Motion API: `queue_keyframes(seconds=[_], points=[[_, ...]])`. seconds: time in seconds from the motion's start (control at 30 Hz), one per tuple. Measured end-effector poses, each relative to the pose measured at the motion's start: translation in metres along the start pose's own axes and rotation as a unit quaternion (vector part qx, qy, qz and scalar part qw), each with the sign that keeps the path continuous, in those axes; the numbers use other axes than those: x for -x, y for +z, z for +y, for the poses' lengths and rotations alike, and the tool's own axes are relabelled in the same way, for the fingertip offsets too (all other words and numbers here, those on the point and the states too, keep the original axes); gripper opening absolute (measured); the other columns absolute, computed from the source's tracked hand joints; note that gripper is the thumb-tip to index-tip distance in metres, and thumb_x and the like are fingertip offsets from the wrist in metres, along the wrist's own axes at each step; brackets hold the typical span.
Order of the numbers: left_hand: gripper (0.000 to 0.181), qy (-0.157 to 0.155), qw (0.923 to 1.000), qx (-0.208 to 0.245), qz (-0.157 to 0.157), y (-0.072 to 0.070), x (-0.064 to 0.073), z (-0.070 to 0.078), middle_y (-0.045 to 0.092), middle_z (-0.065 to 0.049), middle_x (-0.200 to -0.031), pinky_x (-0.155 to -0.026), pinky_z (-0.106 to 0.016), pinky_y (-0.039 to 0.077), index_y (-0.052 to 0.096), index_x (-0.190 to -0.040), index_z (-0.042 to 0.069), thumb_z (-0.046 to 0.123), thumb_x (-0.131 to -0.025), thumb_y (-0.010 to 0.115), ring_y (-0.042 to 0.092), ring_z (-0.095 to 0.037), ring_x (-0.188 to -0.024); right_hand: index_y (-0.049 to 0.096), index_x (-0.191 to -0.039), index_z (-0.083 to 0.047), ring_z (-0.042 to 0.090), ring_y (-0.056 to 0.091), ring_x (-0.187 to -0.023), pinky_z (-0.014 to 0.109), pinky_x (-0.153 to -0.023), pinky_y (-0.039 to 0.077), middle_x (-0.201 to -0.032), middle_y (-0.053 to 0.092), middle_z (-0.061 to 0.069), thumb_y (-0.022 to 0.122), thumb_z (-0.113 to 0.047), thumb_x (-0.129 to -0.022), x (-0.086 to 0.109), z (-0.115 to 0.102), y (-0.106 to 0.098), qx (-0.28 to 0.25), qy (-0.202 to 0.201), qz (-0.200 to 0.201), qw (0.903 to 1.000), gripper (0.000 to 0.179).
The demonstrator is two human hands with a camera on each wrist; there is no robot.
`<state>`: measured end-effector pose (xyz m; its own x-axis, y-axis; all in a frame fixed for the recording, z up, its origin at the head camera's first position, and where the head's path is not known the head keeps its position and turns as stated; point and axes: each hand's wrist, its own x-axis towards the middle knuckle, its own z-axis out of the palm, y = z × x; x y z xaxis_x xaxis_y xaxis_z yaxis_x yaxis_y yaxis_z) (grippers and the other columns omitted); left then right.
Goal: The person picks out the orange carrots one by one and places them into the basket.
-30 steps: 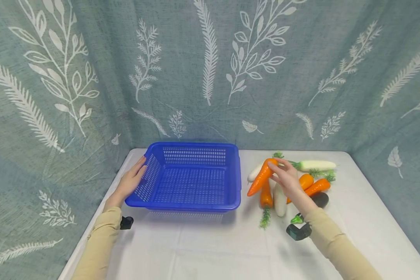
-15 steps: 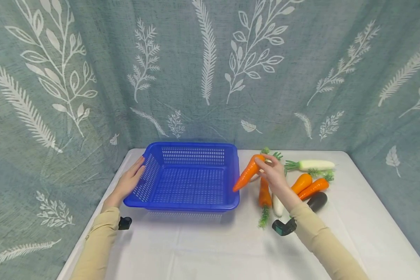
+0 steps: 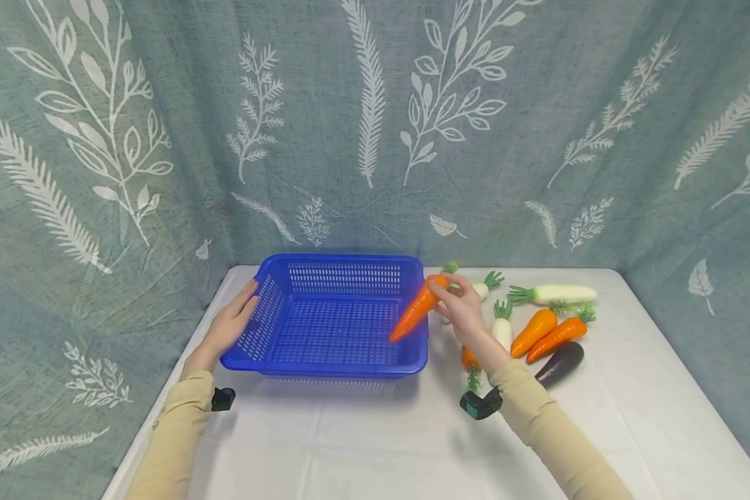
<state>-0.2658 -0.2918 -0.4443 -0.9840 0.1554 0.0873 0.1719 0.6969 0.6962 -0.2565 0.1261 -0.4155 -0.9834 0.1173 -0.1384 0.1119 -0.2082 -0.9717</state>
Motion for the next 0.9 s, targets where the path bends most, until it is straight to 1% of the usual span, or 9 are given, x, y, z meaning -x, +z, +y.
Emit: queue_keyframes(seconds=[0.13,0.3,0.37,0.5,0.6,0.7,0.83,0.9], points=[[0.059,0.0,1.0,0.001,-0.002,0.0,0.0,0.001,0.015,-0.024,-0.158,-0.116,-0.057,0.012,0.021,-0.151,-0.008,0.032,-0.108,0.031,0.013,-0.044,-0.144,0.047,-0.134,0.003,0.01,0.061,-0.083,0.026,-0.081,0.057,-0.118,0.053,0.021,0.063,-0.005,-0.094,0.001,0.001,0.009,-0.004,-0.001,0.007,1.0,0.044],[0.059,-0.002,1.0,-0.001,-0.002,0.0,0.0,0.001,0.015,-0.023,-0.158,-0.116,-0.057,0.013,0.021,-0.151,-0.007,0.032,-0.108,0.031,0.013,-0.044,-0.144,0.049,-0.13,0.005,0.009,0.06,-0.078,0.019,-0.071,0.056,-0.114,0.052,0.022,0.064,-0.003,-0.093,0.001,0.006,0.022,0.006,-0.014,0.009,0.9998,0.041],[0.058,-0.001,1.0,-0.001,0.0,0.0,0.0,0.001,0.016,-0.024,-0.158,-0.116,-0.057,0.013,0.022,-0.151,-0.007,0.031,-0.108,0.032,0.014,-0.044,-0.144,0.05,-0.129,0.006,0.01,0.059,-0.078,0.018,-0.069,0.055,-0.114,0.051,0.023,0.064,-0.004,-0.092,0.002,0.009,0.027,0.011,-0.027,0.006,0.9996,0.04],[0.058,0.002,1.0,-0.004,0.002,0.0,0.0,0.001,0.016,-0.025,-0.158,-0.116,-0.057,0.013,0.022,-0.15,-0.008,0.031,-0.108,0.032,0.014,-0.044,-0.144,0.052,-0.124,0.007,0.013,0.058,-0.082,0.019,-0.068,0.055,-0.112,0.052,0.021,0.066,-0.004,-0.091,0.004,0.013,0.037,0.016,-0.052,0.008,0.9985,0.037],[0.058,0.004,1.0,-0.008,0.003,0.0,0.0,0.001,0.017,-0.025,-0.158,-0.116,-0.058,0.014,0.023,-0.15,-0.008,0.031,-0.108,0.032,0.015,-0.045,-0.144,0.055,-0.119,0.008,0.013,0.057,-0.081,0.02,-0.067,0.054,-0.105,0.053,0.017,0.067,-0.002,-0.089,0.005,0.017,0.045,0.025,-0.076,0.011,0.9967,0.034],[0.058,0.005,0.9999,-0.011,0.003,-0.001,0.001,0.003,0.017,-0.025,-0.157,-0.116,-0.058,0.014,0.023,-0.15,-0.008,0.03,-0.108,0.032,0.015,-0.045,-0.144,0.055,-0.115,0.011,0.011,0.056,-0.077,0.02,-0.065,0.053,-0.097,0.057,0.015,0.068,0.001,-0.086,0.005,0.022,0.053,0.035,-0.11,0.007,0.9933,0.033],[0.057,0.005,0.9999,-0.01,0.002,0.0,0.001,0.005,0.017,-0.025,-0.157,-0.116,-0.058,0.014,0.023,-0.15,-0.009,0.029,-0.108,0.032,0.015,-0.044,-0.144,0.057,-0.111,0.011,0.011,0.055,-0.076,0.019,-0.062,0.051,-0.093,0.061,0.016,0.071,0.002,-0.084,0.005,0.03,0.061,0.071,-0.149,0.009,0.9863,0.032],[0.057,0.005,0.9999,-0.01,0.001,0.0,0.002,0.006,0.017,-0.026,-0.157,-0.116,-0.058,0.014,0.023,-0.15,-0.008,0.029,-0.108,0.032,0.015,-0.045,-0.144,0.059,-0.111,0.01,0.014,0.055,-0.078,0.018,-0.062,0.05,-0.094,0.061,0.017,0.073,0.001,-0.083,0.006,0.033,0.065,0.093,-0.155,0.011,0.9835,0.032]])
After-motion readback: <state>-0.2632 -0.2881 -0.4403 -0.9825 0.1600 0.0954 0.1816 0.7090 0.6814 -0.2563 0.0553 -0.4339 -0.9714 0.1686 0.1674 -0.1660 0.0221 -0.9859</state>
